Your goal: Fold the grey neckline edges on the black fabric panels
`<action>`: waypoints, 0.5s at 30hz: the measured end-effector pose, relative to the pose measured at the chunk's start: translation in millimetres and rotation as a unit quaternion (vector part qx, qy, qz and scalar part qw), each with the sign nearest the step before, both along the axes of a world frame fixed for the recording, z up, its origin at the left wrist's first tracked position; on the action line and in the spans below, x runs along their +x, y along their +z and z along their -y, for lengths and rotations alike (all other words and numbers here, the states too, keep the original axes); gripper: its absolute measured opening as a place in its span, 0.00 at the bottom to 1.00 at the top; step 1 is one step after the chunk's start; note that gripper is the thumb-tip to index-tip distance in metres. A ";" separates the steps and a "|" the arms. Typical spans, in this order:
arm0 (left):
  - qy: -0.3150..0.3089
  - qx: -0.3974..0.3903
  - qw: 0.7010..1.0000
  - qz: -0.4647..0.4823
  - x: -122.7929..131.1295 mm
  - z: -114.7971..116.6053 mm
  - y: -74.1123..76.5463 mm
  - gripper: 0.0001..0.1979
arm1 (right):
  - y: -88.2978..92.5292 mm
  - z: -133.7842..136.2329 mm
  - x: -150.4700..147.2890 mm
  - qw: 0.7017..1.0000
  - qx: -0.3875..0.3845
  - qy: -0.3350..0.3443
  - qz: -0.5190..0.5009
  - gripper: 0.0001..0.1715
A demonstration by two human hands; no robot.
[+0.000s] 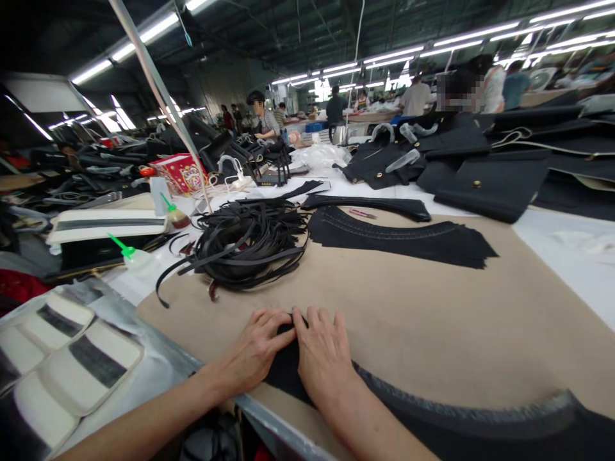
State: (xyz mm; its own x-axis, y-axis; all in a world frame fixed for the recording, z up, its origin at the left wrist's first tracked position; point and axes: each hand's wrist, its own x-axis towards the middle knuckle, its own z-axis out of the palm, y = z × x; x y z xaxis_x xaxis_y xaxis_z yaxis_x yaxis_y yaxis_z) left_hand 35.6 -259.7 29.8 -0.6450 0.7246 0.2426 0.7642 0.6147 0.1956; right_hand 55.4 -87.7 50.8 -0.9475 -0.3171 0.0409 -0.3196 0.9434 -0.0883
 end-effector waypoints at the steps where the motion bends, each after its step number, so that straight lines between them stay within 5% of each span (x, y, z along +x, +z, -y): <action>1: 0.002 0.001 1.000 0.001 0.3 0.1 0.0 0.28 | 3.0 -1.5 -1.3 1.000 -0.013 0.007 0.005 0.34; 6: 0.004 0.029 1.000 0.006 1.7 -0.2 -0.9 0.22 | 6.1 -27.7 4.6 0.989 -0.136 0.006 0.064 0.39; 11: 0.040 0.152 0.988 0.005 7.3 -25.2 7.0 0.15 | -3.9 -56.7 27.1 0.980 -0.185 -0.008 0.076 0.33; 15: 0.016 0.104 0.993 0.056 13.7 -56.8 19.3 0.15 | -2.4 -68.9 39.2 0.971 -0.229 -0.016 0.071 0.23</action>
